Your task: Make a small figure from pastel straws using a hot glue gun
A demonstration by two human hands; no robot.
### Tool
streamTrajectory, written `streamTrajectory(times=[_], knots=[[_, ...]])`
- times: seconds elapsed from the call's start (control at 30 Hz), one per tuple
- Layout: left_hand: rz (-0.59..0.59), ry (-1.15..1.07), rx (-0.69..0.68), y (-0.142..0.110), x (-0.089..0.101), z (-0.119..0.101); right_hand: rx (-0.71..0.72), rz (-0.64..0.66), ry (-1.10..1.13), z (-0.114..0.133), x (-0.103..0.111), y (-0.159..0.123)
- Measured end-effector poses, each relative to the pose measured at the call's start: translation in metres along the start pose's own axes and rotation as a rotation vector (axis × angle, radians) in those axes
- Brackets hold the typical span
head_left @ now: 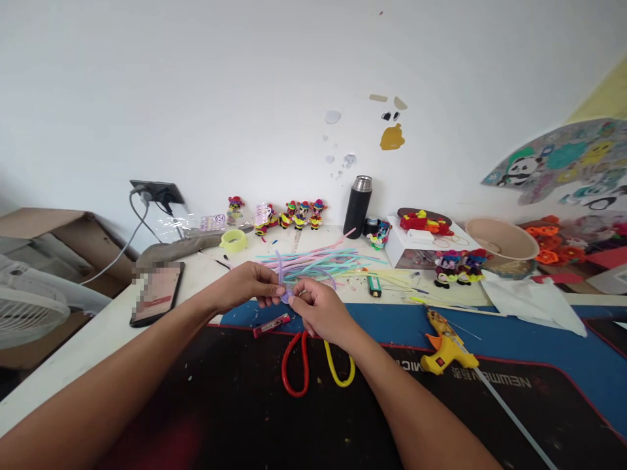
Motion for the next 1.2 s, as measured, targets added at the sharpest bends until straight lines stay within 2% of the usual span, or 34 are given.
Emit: streamTrajectory(times=[0.3,0.4,0.47,0.57,0.7,0.83,1.03,1.2], knots=[[0.112,0.029,-0.008,0.002,-0.003,-0.004,-0.001,0.038,-0.028,-0.003,-0.002,0.001],[0.099,0.0,0.007,0.0,-0.004,-0.003,-0.002,0.037,-0.023,-0.004,-0.003,0.001],[0.015,-0.058,0.012,-0.001,-0.004,0.0,0.001,0.021,0.018,-0.003,-0.001,0.002],[-0.18,-0.202,0.014,-0.003,-0.009,0.01,0.005,-0.018,0.097,-0.001,0.003,0.004],[-0.419,-0.445,-0.008,-0.007,-0.029,0.025,-0.003,-0.058,0.15,-0.001,0.008,0.007],[-0.605,-0.56,-0.071,-0.014,-0.045,0.03,-0.008,-0.081,0.155,-0.002,0.009,0.006],[-0.693,-0.552,-0.158,-0.02,-0.05,0.029,0.008,-0.07,0.148,-0.001,0.006,0.006],[-0.651,-0.578,-0.127,-0.02,-0.05,0.031,0.015,-0.1,0.14,-0.001,0.008,0.006]])
Point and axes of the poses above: each hand's wrist, its own y-axis towards the middle knuckle, its own x-axis out of the back of the hand, z = x × y, the point moved 6 cm from there along y, towards the middle knuckle, and after that the axes turned 13 degrees about -x, right-handed, at the moved point
